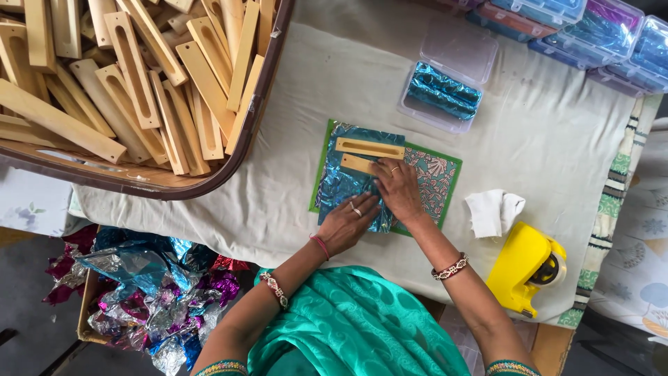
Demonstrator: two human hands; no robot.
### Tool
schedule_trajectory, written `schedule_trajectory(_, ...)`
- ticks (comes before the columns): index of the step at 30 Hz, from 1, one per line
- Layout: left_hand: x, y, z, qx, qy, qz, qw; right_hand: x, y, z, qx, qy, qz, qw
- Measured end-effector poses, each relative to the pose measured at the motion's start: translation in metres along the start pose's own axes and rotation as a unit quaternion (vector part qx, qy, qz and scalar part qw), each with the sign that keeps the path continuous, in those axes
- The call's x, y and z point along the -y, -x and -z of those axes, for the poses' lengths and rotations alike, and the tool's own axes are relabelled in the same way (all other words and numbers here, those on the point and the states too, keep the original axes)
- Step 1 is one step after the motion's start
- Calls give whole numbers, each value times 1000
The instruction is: The person wipes wooden blocks with a white cloth, then picks up sheets of blue foil from a box and wraps the blocks in the foil, folding the foil over each block and placing the wrapped blocks in a row on the table.
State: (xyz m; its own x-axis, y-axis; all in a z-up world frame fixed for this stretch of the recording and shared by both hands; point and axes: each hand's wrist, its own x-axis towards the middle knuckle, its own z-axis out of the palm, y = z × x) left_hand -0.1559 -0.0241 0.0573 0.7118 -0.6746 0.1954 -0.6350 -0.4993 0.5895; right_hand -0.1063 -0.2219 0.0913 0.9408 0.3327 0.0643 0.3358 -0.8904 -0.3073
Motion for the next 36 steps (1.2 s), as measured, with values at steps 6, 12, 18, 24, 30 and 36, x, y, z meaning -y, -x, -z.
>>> schedule_trajectory(6,8,-4,-19,132,-50,-16,990,-15,5,-2,2,-43,-13,999)
schedule_trajectory(12,9,-4,-20,171,-69,-1,983,-31,-15,14,-42,-79,-28,996)
schedule_trajectory(18,9,-3,-18,157,-97,-7,983,-35,-43,11,20,-81,-30,996)
schedule_trajectory(24,9,-4,-16,161,-104,-10,981,-42,-46,-1,36,-81,-26,996)
schedule_trajectory(30,9,-4,-18,166,-93,-4,982,-40,-48,-5,40,-60,-25,997)
schedule_trajectory(36,9,-4,-17,170,-101,-5,980,-39,-48,-8,41,-50,-23,998)
